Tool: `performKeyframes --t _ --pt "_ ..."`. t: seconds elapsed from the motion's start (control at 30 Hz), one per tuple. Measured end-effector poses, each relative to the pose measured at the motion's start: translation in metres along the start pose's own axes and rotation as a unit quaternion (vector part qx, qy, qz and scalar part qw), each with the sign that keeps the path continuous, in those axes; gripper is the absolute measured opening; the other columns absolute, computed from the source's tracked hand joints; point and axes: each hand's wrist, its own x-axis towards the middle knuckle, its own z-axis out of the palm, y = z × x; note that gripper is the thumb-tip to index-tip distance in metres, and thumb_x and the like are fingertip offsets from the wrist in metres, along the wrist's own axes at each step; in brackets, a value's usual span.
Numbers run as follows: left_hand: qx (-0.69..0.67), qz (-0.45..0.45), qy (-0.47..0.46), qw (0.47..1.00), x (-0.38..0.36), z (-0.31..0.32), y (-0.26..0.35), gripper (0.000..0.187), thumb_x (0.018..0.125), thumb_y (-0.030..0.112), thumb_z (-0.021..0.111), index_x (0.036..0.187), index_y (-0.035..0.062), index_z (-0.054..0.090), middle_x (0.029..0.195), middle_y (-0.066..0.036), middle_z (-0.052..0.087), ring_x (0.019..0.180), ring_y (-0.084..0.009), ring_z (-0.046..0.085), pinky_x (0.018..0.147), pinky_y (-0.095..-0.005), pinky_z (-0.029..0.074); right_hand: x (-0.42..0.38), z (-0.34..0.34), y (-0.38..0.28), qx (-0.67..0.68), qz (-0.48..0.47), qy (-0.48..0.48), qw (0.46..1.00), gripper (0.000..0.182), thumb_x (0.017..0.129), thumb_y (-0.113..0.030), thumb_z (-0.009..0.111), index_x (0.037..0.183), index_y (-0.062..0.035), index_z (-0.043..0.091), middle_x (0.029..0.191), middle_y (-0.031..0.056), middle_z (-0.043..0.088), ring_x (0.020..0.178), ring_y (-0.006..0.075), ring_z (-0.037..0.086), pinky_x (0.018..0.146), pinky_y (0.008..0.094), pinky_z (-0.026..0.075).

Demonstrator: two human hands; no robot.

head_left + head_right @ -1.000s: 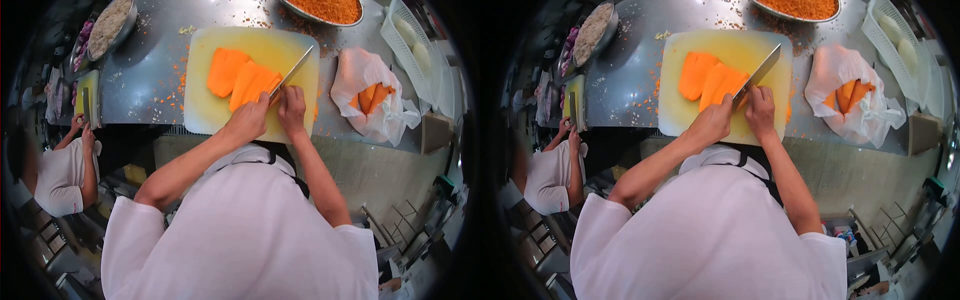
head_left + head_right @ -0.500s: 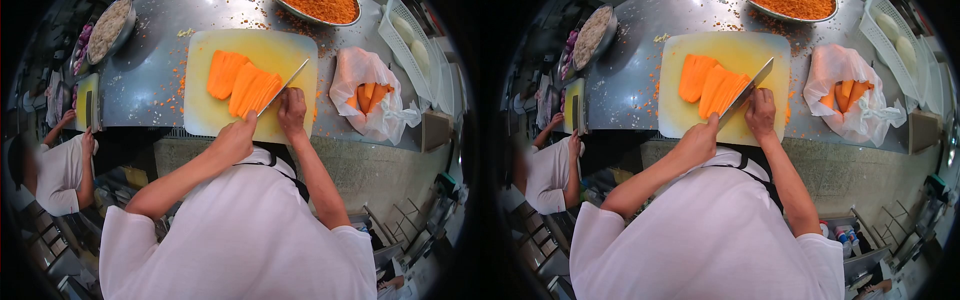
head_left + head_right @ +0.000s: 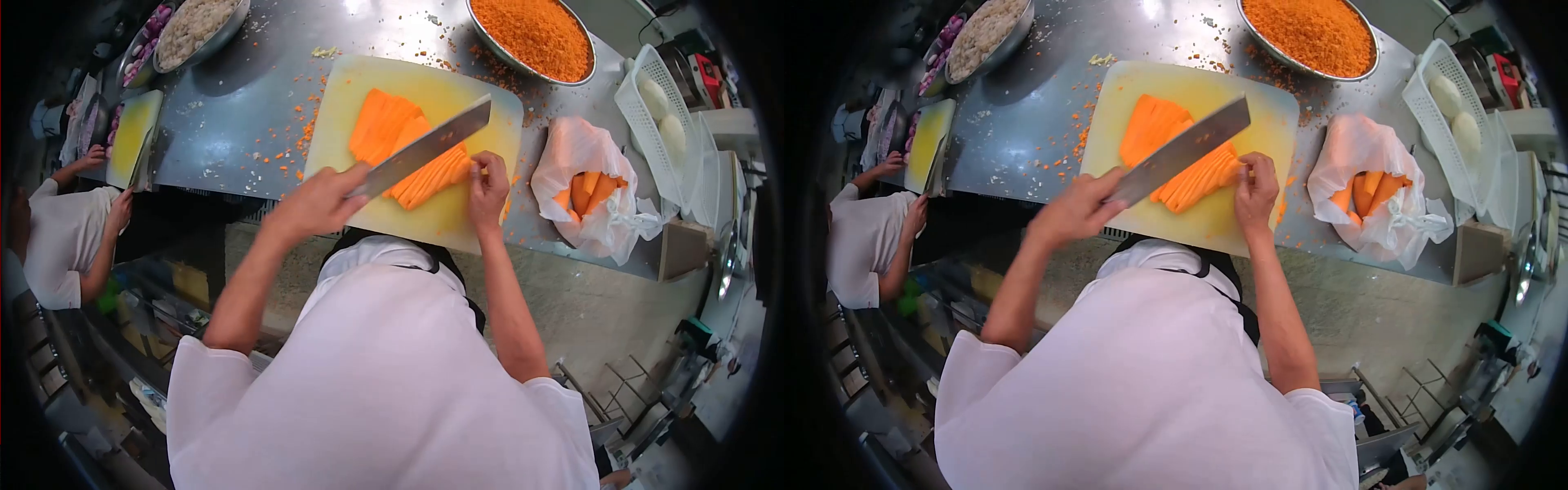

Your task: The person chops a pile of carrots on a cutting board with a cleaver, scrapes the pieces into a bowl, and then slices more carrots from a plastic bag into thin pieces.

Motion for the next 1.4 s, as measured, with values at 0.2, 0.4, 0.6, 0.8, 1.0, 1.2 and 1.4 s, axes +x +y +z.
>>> performKeyframes --t 0.2,0.4,0.6,0.8,1.0,1.2,1.4 --pt "0.114 0.116 -0.195 0.967 0.002 -0.036 -0.041 0.015 0.078 0.009 0.066 0.093 0.0096 0.062 0.066 -0.014 0.058 0.066 -0.0361 0.058 0.059 -0.0462 0.042 0.041 -0.02 0.028 0.033 0.018 -0.108 0.993 0.032 0.099 -0.022 0.051 0.124 -0.0051 0.061 0.117 0.0106 0.063 0.102 0.0191 0.059 0.089 0.0338 0.046" --pt "0.194 0.164 -0.192 0.948 0.076 -0.022 -0.073 0.01 0.07 0.007 0.067 0.069 0.0053 0.057 0.062 -0.013 0.056 0.064 -0.0355 0.056 0.056 -0.0463 0.04 0.038 -0.012 0.022 0.095 0.081 -0.231 0.965 0.043 0.101 -0.032 0.047 0.132 -0.0026 0.056 0.126 0.0124 0.061 0.118 0.0218 0.054 0.105 0.0326 0.036" --pt "0.205 0.227 -0.142 0.942 0.075 -0.026 -0.077 0.01 0.069 0.008 0.068 0.069 0.0056 0.058 0.061 -0.013 0.056 0.063 -0.0346 0.056 0.056 -0.0451 0.04 0.034 -0.021 -0.008 0.102 0.08 -0.193 0.973 0.041 0.102 -0.028 0.045 0.132 -0.0016 0.055 0.128 0.0116 0.06 0.118 0.0215 0.055 0.104 0.0337 0.038" --pt "-0.031 0.144 -0.002 0.989 0.022 -0.081 -0.115 0.009 0.074 0.006 0.07 0.08 0.0022 0.065 0.061 -0.013 0.056 0.057 -0.0272 0.055 0.056 -0.0381 0.042 0.014 -0.007 -0.005 -0.151 -0.074 -0.059 0.984 0.031 0.089 -0.009 0.057 0.12 -0.0031 0.061 0.113 0.0134 0.064 0.111 0.0283 0.057 0.097 0.0381 0.044" --pt "-0.028 0.014 0.207 0.978 0.027 -0.078 -0.13 0.014 0.081 0.008 0.067 0.08 -0.0034 0.059 0.058 -0.017 0.049 0.051 -0.018 0.043 0.051 -0.0355 0.037 0.025 0.054 -0.062 -0.237 -0.184 -0.077 0.951 0.037 0.081 -0.003 0.062 0.117 -0.0082 0.062 0.114 0.0124 0.06 0.108 0.0341 0.055 0.097 0.0428 0.043" --pt "-0.001 -0.06 0.186 0.981 0.046 -0.049 -0.134 0.021 0.085 0.013 0.063 0.078 -0.0044 0.054 0.062 -0.021 0.05 0.053 -0.0314 0.046 0.054 -0.0414 0.038 0.039 0.063 -0.053 -0.251 -0.14 -0.151 0.946 0.048 0.073 0.007 0.06 0.117 -0.0142 0.064 0.106 0.0109 0.059 0.103 0.0324 0.055 0.09 0.0421 0.045" --pt "0.017 -0.057 0.184 0.981 0.049 -0.035 -0.137 0.019 0.088 0.012 0.058 0.084 -0.0037 0.049 0.072 -0.026 0.055 0.074 -0.0485 0.054 0.061 -0.0506 0.042 0.05 0.038 -0.052 -0.267 -0.146 -0.228 0.925 0.045 0.073 0.009 0.061 0.111 -0.0136 0.068 0.108 0.0115 0.059 0.105 0.0325 0.055 0.091 0.0397 0.047"
